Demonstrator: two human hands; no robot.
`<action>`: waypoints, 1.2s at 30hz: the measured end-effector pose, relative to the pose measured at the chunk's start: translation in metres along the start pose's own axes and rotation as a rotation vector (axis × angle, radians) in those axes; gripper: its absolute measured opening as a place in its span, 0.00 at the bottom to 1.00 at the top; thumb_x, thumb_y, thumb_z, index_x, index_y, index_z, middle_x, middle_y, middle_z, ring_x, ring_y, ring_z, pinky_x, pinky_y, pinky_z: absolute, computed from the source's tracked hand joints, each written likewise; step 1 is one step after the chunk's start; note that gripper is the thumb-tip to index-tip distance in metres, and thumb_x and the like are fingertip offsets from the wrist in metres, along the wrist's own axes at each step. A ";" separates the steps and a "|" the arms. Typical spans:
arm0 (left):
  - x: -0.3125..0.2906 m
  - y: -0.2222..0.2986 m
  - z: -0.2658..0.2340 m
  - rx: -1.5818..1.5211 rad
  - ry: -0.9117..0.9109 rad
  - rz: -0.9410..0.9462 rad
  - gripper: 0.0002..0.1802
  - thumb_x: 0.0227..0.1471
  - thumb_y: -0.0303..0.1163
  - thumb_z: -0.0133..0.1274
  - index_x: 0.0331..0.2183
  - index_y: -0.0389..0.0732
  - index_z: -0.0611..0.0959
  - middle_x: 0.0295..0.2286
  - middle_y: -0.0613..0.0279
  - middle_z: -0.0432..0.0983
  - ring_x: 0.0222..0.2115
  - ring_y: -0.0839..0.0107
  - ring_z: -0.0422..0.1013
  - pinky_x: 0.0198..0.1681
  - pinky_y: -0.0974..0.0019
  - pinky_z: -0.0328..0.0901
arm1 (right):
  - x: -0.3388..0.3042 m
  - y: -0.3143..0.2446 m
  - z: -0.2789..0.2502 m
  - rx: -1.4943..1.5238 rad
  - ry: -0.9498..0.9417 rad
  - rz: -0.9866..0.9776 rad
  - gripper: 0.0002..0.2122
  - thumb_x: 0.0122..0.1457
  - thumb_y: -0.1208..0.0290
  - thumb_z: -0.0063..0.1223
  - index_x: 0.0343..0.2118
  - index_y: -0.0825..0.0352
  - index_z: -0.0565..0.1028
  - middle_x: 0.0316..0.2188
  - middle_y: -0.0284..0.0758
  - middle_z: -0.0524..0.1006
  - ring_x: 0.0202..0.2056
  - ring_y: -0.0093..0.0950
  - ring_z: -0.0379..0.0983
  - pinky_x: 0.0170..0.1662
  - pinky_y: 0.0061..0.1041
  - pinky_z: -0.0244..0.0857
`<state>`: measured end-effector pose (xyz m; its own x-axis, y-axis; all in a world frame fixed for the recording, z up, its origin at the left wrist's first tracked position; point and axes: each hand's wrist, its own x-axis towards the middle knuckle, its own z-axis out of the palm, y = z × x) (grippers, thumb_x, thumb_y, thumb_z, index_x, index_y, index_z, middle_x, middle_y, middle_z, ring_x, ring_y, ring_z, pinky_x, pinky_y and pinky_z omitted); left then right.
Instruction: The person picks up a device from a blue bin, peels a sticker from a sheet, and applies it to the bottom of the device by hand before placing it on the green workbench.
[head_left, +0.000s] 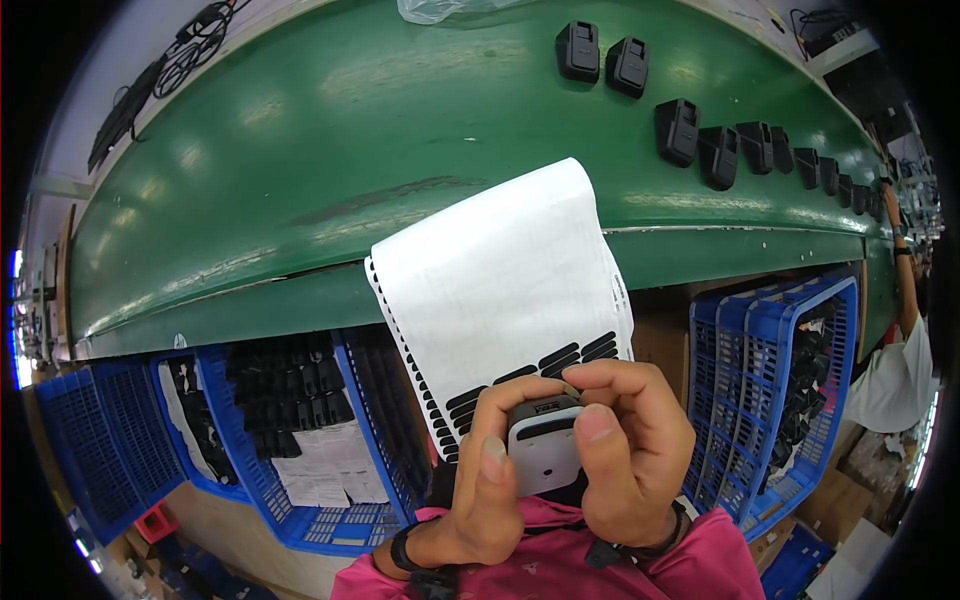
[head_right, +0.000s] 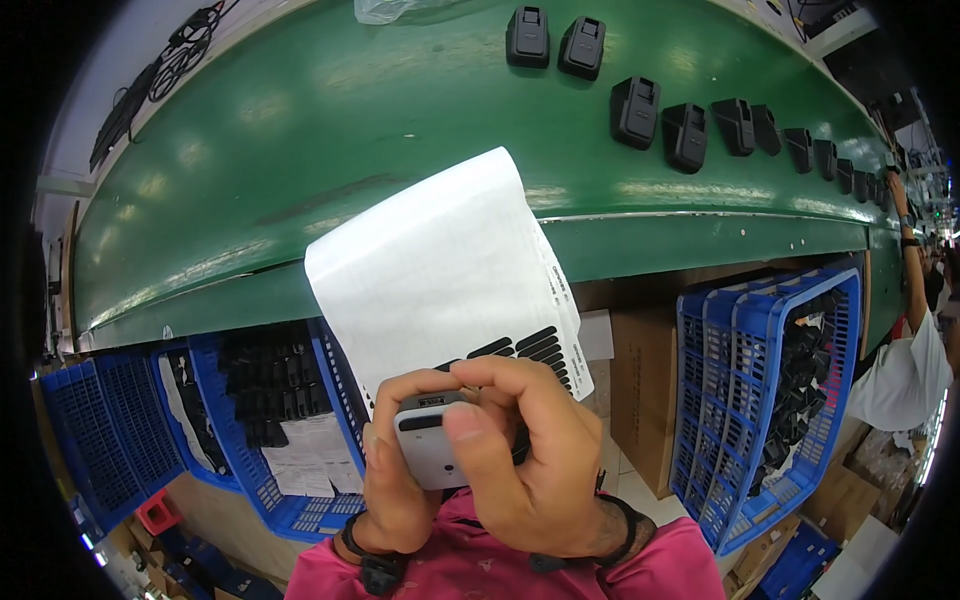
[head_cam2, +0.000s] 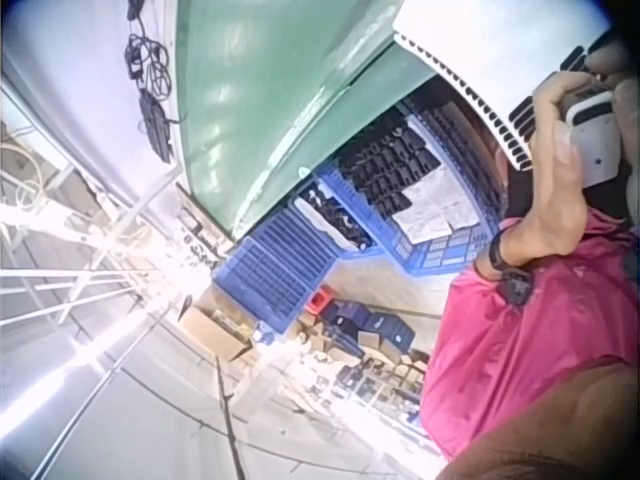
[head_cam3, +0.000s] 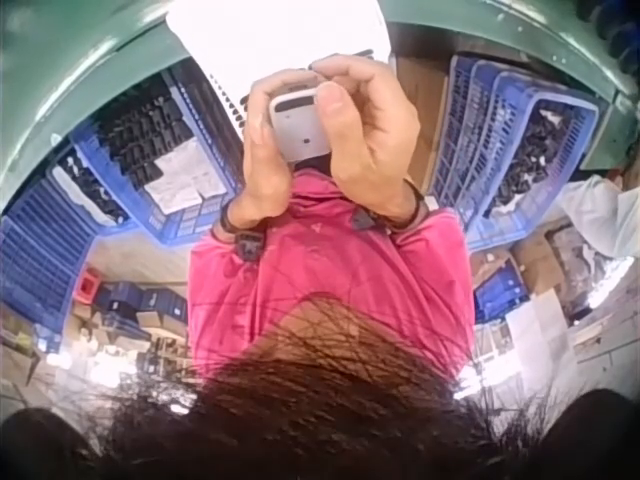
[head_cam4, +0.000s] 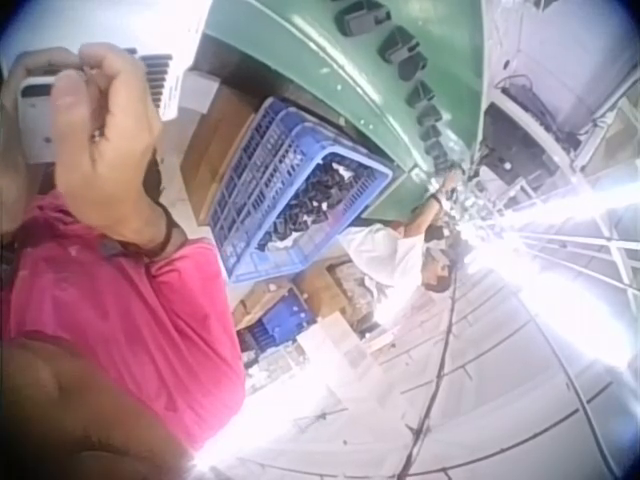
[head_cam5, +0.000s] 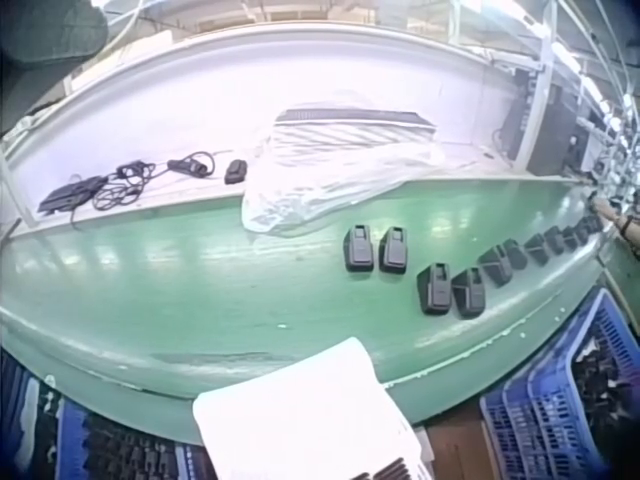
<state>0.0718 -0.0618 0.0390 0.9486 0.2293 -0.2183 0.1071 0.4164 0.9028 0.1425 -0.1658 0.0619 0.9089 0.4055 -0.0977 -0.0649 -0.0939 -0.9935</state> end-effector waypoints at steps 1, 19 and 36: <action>-0.001 -0.002 0.000 0.002 0.003 -0.001 0.38 0.58 0.58 0.30 0.51 0.30 0.63 0.42 0.52 0.68 0.42 0.69 0.66 0.46 0.67 0.61 | 0.000 0.001 0.001 -0.025 -0.002 -0.026 0.12 0.58 0.73 0.49 0.42 0.75 0.70 0.25 0.27 0.69 0.24 0.12 0.58 0.27 0.12 0.52; 0.003 -0.005 0.000 -0.153 0.112 -0.015 0.38 0.56 0.64 0.33 0.48 0.36 0.63 0.31 0.53 0.70 0.28 0.68 0.68 0.32 0.67 0.66 | -0.014 0.023 -0.003 -0.085 0.115 -0.047 0.19 0.57 0.62 0.54 0.41 0.75 0.69 0.21 0.33 0.70 0.22 0.18 0.64 0.27 0.16 0.58; -0.042 -0.012 -0.030 -0.190 -0.112 0.089 0.33 0.52 0.63 0.43 0.45 0.44 0.60 0.58 0.29 0.47 0.60 0.45 0.49 0.61 0.46 0.48 | -0.030 0.020 -0.016 -0.107 -0.349 -0.085 0.15 0.46 0.70 0.66 0.35 0.71 0.75 0.25 0.37 0.76 0.24 0.27 0.76 0.27 0.19 0.70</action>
<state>0.0213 -0.0503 0.0264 0.9800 0.1781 -0.0886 -0.0267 0.5591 0.8287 0.1200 -0.1941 0.0461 0.7125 0.7001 -0.0474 0.0654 -0.1335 -0.9889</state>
